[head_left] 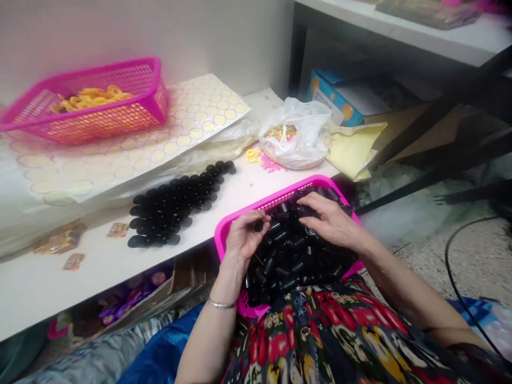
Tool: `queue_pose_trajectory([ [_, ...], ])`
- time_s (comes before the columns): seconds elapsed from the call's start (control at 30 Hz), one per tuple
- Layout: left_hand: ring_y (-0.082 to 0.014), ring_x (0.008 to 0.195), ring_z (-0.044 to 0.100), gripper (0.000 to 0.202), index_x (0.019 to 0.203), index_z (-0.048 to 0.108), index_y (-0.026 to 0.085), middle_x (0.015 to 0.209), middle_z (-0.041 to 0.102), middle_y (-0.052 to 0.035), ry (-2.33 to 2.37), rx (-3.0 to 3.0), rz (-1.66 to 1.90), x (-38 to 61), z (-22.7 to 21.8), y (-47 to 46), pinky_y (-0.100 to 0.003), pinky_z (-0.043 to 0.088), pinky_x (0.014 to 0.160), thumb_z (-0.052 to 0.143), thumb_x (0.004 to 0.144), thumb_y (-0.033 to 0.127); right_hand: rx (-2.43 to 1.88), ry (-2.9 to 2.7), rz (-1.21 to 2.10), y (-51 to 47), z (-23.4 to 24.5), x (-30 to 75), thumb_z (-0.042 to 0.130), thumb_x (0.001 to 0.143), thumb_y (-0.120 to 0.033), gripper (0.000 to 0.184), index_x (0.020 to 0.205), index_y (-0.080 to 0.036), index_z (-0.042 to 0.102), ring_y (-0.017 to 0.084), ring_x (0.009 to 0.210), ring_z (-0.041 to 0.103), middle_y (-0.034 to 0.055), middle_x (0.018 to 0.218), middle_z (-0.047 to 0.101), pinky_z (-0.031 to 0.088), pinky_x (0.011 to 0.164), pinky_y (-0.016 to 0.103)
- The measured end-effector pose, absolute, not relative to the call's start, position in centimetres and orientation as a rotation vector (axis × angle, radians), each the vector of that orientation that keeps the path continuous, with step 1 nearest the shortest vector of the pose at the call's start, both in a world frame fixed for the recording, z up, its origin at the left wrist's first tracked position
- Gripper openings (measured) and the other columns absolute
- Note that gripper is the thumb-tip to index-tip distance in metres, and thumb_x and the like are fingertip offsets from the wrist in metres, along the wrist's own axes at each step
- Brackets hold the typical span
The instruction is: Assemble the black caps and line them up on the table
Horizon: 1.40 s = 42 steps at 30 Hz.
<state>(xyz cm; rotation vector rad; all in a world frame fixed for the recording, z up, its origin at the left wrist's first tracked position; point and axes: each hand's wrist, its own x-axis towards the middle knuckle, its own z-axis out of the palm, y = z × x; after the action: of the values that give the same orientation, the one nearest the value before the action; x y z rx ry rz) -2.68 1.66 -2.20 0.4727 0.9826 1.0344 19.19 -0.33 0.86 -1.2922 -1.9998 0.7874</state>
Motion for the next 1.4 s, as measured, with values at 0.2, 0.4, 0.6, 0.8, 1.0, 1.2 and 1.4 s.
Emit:
queue_pose_trajectory([
  [0.2,-0.0174,0.08,0.055,0.032,0.079,0.065,0.018,0.09,0.058,-0.0044,1.196,1.813,0.697,0.6,-3.8,2.8,-0.031,0.046,0.071,0.052,0.055,0.001,-1.314,-1.851,0.943,-1.0,0.6,19.6,0.058,0.08,-0.014,0.03,0.11,-0.016,0.058,0.017,0.087,0.057,0.0065,0.101,0.059,0.047,0.076,0.03],
  [0.4,-0.0173,0.075,0.054,0.018,0.076,0.061,0.018,0.08,0.057,-0.0027,1.178,1.83,0.535,0.8,-3.5,3.6,-0.029,0.044,0.067,0.058,0.063,0.006,-1.296,-1.743,0.966,-1.7,0.8,19.9,0.061,0.079,-0.014,0.029,0.108,-0.018,0.06,0.017,0.091,0.057,0.0053,0.099,0.059,0.047,0.083,0.032],
  [0.6,-0.006,0.051,0.045,0.039,0.101,0.059,0.02,0.072,0.054,0.0036,0.773,0.671,0.886,-0.1,-0.5,1.8,-0.02,0.039,0.047,0.074,0.065,0.021,-1.162,-1.531,1.101,-2.5,1.1,18.3,0.064,0.079,-0.018,0.032,0.11,-0.019,0.058,0.019,0.093,0.058,0.0062,0.103,0.058,0.05,0.078,0.031],
  [0.8,-0.0041,0.051,0.046,0.03,0.089,0.067,0.014,0.069,0.055,0.0024,0.711,0.411,0.962,-0.1,0.2,0.8,-0.017,0.04,0.044,0.078,0.062,0.018,-1.124,-1.687,0.954,-2.7,1.9,16.8,0.063,0.079,-0.014,0.026,0.105,-0.016,0.062,0.017,0.087,0.06,0.0069,0.097,0.063,0.05,0.077,0.031],
  [1.0,-0.0045,0.05,0.049,0.03,0.085,0.07,0.015,0.066,0.057,0.0026,0.77,0.472,1.012,0.1,-0.1,0.6,-0.017,0.041,0.044,0.08,0.057,0.015,-1.078,-1.781,0.82,-2.5,2.1,16.6,0.06,0.08,-0.008,0.026,0.106,-0.014,0.063,0.016,0.085,0.061,0.0085,0.095,0.064,0.05,0.077,0.029],
  [1.2,-0.0064,0.052,0.052,0.03,0.085,0.072,0.017,0.07,0.062,0.0013,0.807,0.567,1.091,0.2,-0.4,0.3,-0.018,0.041,0.044,0.08,0.056,0.013,-1.104,-1.87,0.699,-2.7,2.0,16.5,0.056,0.082,-0.007,0.027,0.107,-0.015,0.061,0.017,0.086,0.06,0.0098,0.097,0.062,0.051,0.076,0.03],
  [1.4,-0.0088,0.059,0.057,0.034,0.089,0.073,0.017,0.072,0.066,-0.0001,0.878,0.632,1.076,0.6,-0.7,-0.3,-0.019,0.044,0.052,0.082,0.055,0.015,-1.156,-1.839,0.705,-2.6,1.3,16.0,0.064,0.079,-0.016,0.032,0.11,-0.018,0.054,0.016,0.08,0.06,0.0065,0.095,0.06,0.054,0.067,0.027],
])
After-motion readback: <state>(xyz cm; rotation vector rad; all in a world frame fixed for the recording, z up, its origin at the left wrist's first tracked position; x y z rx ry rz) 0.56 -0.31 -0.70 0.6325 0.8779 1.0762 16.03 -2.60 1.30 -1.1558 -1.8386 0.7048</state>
